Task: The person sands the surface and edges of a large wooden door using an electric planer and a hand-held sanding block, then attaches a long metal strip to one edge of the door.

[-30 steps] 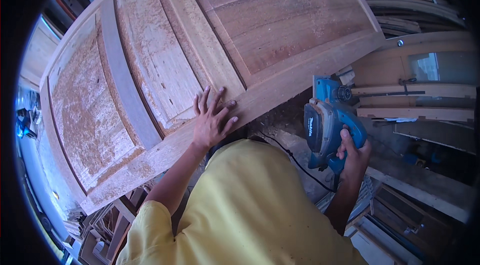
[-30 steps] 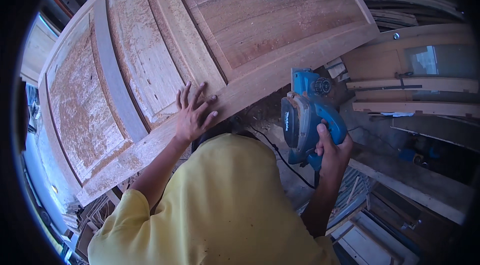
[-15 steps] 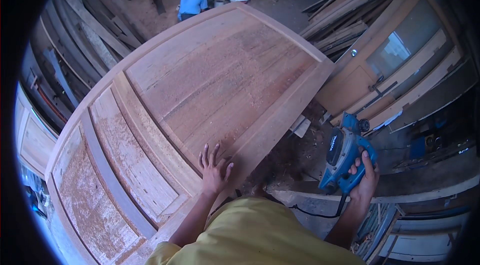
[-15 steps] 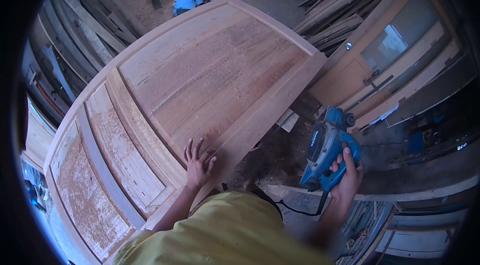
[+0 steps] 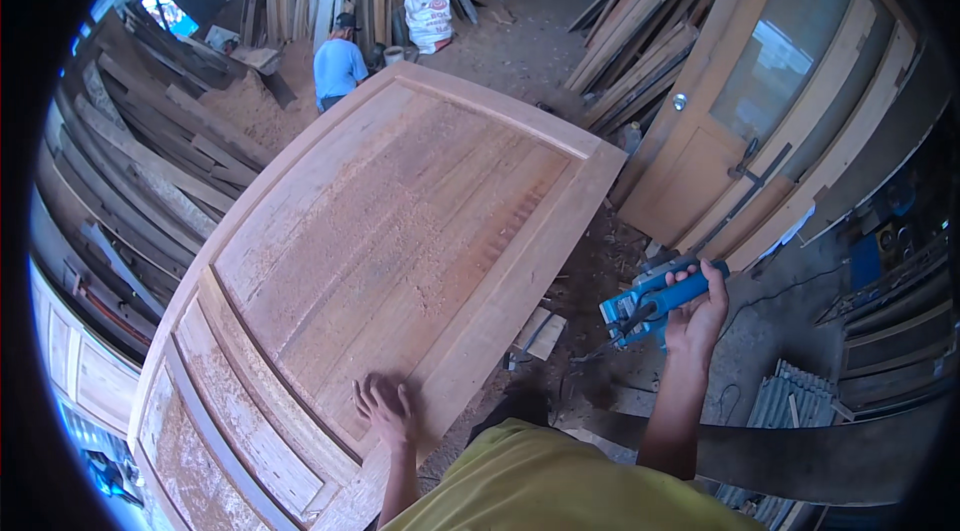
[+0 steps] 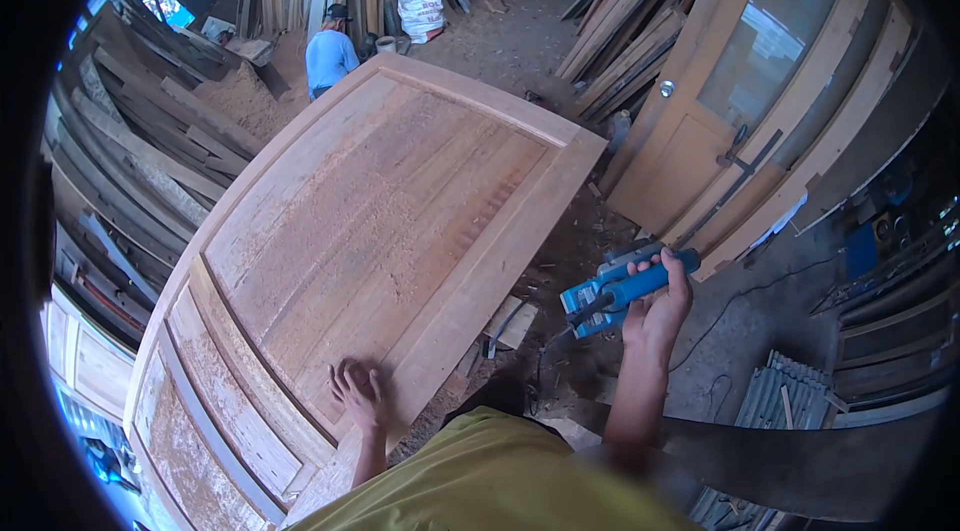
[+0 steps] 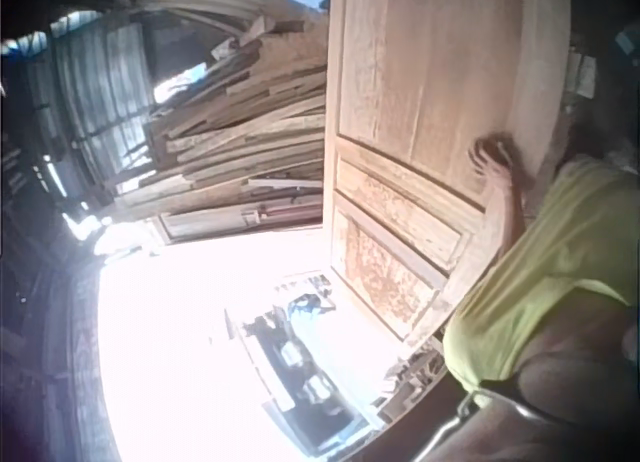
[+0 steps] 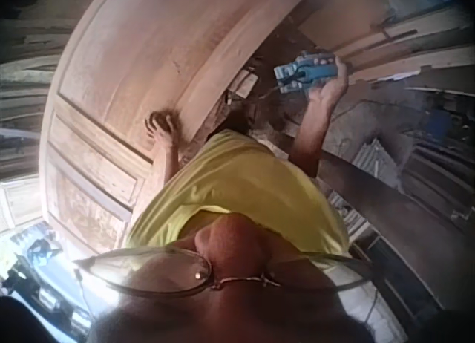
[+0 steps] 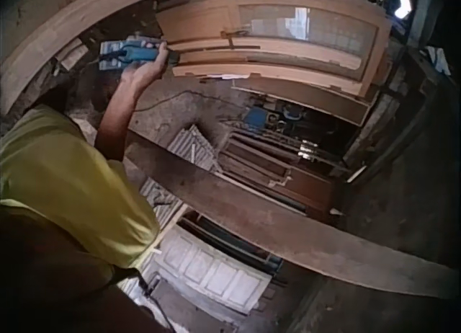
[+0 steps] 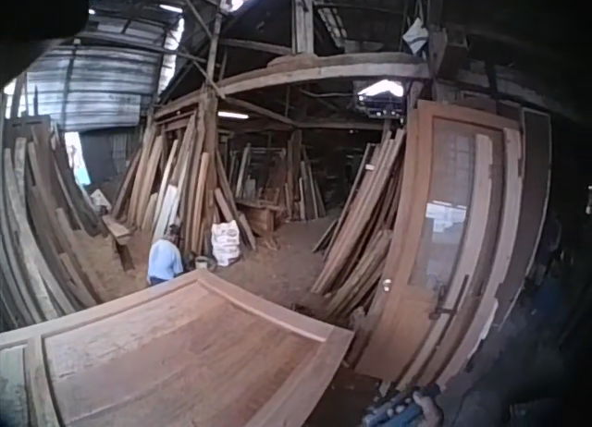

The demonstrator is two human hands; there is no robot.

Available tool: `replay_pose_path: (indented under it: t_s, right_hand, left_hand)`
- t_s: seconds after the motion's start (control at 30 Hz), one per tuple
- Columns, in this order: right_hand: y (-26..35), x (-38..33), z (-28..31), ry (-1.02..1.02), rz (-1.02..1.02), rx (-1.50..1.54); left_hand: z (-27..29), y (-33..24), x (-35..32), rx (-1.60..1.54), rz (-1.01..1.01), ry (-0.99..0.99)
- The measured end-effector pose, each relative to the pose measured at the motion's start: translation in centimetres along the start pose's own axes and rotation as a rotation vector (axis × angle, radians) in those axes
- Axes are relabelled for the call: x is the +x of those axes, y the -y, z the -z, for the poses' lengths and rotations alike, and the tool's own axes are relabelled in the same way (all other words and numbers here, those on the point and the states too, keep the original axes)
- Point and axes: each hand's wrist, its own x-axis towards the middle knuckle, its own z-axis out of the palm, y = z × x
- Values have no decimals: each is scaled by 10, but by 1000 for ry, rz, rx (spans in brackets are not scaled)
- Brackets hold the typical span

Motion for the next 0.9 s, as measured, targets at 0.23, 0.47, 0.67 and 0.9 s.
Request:
replay_pose_path:
  t_s: [0.23,0.47,0.67,0.9]
  right_hand:
    - [21,62,-45,81,23,24]
    - [11,154,-60,64,-33,-62]
    - [-16,230,-62,30,-111,-133]
    - [-9,303,-114,156,-152,-158]
  left_hand:
    - [1,-8,2,88,25,7]
    - [-9,5,1,191,62,-10]
    - [-5,15,-11,352,194,24]
    - [-7,-4,-4,682,222,-123]
